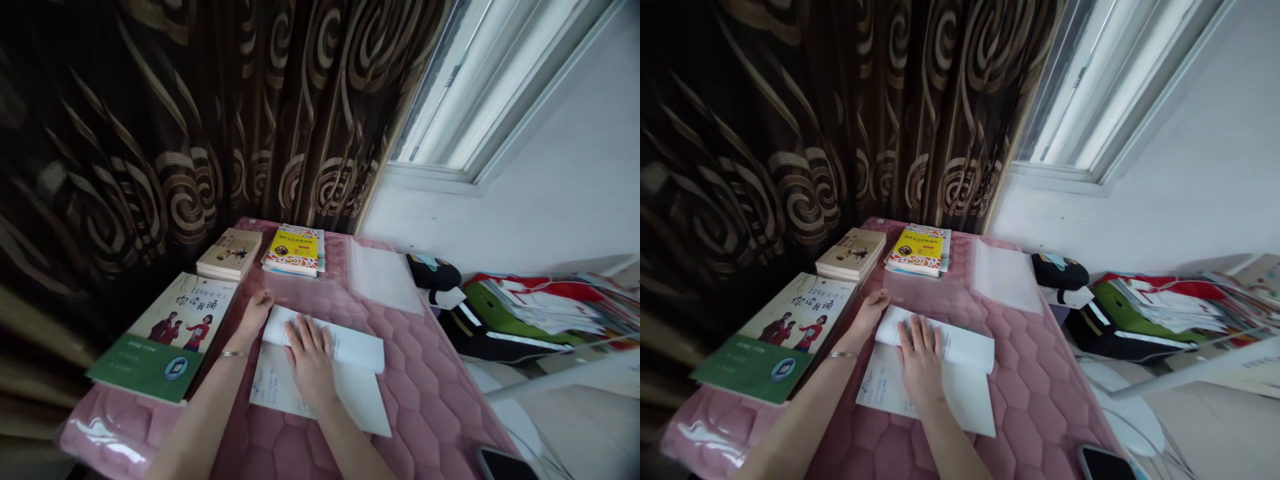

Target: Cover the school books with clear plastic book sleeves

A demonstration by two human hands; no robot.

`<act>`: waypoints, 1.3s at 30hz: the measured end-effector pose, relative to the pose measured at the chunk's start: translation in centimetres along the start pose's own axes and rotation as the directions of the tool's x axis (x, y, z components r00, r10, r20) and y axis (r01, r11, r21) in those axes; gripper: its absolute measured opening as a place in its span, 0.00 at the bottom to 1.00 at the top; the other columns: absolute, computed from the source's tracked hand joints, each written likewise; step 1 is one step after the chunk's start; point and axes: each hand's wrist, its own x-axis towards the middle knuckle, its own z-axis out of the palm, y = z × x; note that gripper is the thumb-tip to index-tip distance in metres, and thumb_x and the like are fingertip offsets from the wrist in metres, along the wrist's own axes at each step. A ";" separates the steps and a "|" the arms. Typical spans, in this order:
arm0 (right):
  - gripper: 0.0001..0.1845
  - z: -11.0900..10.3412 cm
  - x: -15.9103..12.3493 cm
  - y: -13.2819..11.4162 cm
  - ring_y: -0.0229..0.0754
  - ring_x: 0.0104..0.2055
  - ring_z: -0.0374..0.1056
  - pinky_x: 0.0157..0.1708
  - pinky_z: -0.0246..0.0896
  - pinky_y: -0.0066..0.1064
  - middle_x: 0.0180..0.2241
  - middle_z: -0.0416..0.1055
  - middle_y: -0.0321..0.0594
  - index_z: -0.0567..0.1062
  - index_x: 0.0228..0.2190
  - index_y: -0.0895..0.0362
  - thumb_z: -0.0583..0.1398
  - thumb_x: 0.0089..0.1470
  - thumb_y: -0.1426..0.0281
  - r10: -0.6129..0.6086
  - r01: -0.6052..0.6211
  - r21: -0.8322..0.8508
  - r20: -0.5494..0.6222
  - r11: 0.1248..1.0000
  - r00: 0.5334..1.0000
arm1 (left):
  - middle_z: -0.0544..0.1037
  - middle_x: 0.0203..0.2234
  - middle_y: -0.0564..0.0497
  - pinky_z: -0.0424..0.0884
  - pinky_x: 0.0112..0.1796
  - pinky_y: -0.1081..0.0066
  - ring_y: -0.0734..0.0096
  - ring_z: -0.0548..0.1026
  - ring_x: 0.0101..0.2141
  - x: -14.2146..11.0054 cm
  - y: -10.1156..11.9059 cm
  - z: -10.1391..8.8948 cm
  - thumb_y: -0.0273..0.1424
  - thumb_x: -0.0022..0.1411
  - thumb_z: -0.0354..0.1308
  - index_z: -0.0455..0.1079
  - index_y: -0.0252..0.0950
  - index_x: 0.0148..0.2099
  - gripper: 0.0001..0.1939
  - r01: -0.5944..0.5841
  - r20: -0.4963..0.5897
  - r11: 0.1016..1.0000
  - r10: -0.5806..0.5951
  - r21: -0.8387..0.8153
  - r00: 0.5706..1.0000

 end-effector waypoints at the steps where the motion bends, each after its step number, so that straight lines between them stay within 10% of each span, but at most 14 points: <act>1: 0.24 0.0 0.0 0.0 0.51 0.64 0.56 0.64 0.38 0.50 0.63 0.62 0.41 0.66 0.60 0.47 0.55 0.63 0.68 -0.001 0.001 -0.001 0.003 1.000 1.000 | 0.83 0.28 0.46 0.73 0.41 0.62 0.58 0.80 0.38 -0.6 -0.5 -0.1 0.39 0.52 0.64 0.72 0.34 0.42 0.18 -0.013 -0.009 1.000 0.012 -0.015 1.000; 15: 0.22 0.1 0.0 0.0 0.51 0.63 0.57 0.62 0.41 0.48 0.62 0.63 0.41 0.69 0.58 0.48 0.54 0.64 0.68 -0.021 0.021 -0.016 0.007 1.000 1.000 | 0.80 0.35 0.49 0.71 0.37 0.67 0.64 0.76 0.34 -3.3 -1.9 -0.9 0.34 0.48 0.67 0.62 0.36 0.64 0.40 0.009 0.058 0.999 -0.006 -0.044 0.998; 21: 0.21 0.0 0.2 0.0 0.51 0.64 0.55 0.62 0.41 0.49 0.63 0.62 0.42 0.69 0.57 0.50 0.53 0.64 0.66 -0.009 0.009 -0.003 0.022 1.000 1.000 | 0.77 0.49 0.45 0.69 0.48 0.63 0.58 0.75 0.48 -3.3 -1.5 -0.6 0.34 0.51 0.64 0.69 0.37 0.57 0.30 -0.063 0.067 0.995 0.058 0.072 0.996; 30: 0.18 -1.2 0.7 0.3 0.49 0.63 0.56 0.62 0.49 0.45 0.59 0.65 0.47 0.73 0.52 0.55 0.52 0.64 0.67 0.019 -0.022 0.115 0.029 0.993 0.999 | 0.79 0.43 0.47 0.66 0.51 0.62 0.58 0.75 0.46 -3.3 -1.4 0.2 0.30 0.50 0.62 0.73 0.38 0.45 0.17 -0.194 -0.035 0.953 0.208 0.235 0.978; 34: 0.18 -2.8 0.9 3.6 0.55 0.63 0.55 0.60 0.51 0.53 0.58 0.64 0.49 0.74 0.51 0.55 0.52 0.63 0.66 0.198 -0.197 0.092 -0.006 0.976 0.980 | 0.79 0.40 0.46 0.68 0.49 0.63 0.59 0.75 0.44 -3.8 -2.0 -0.2 0.36 0.51 0.64 0.72 0.38 0.45 0.18 -0.163 -0.071 0.973 0.176 0.162 0.982; 39: 0.30 -3.7 0.8 10.4 0.64 0.62 0.55 0.57 0.53 0.58 0.59 0.62 0.55 0.72 0.53 0.58 0.62 0.51 0.57 0.580 -0.564 0.277 0.029 0.778 0.814 | 0.78 0.40 0.49 0.69 0.46 0.66 0.62 0.75 0.43 -3.9 -2.9 -0.6 0.42 0.52 0.64 0.70 0.38 0.48 0.22 -0.155 -0.075 0.982 0.163 0.107 0.984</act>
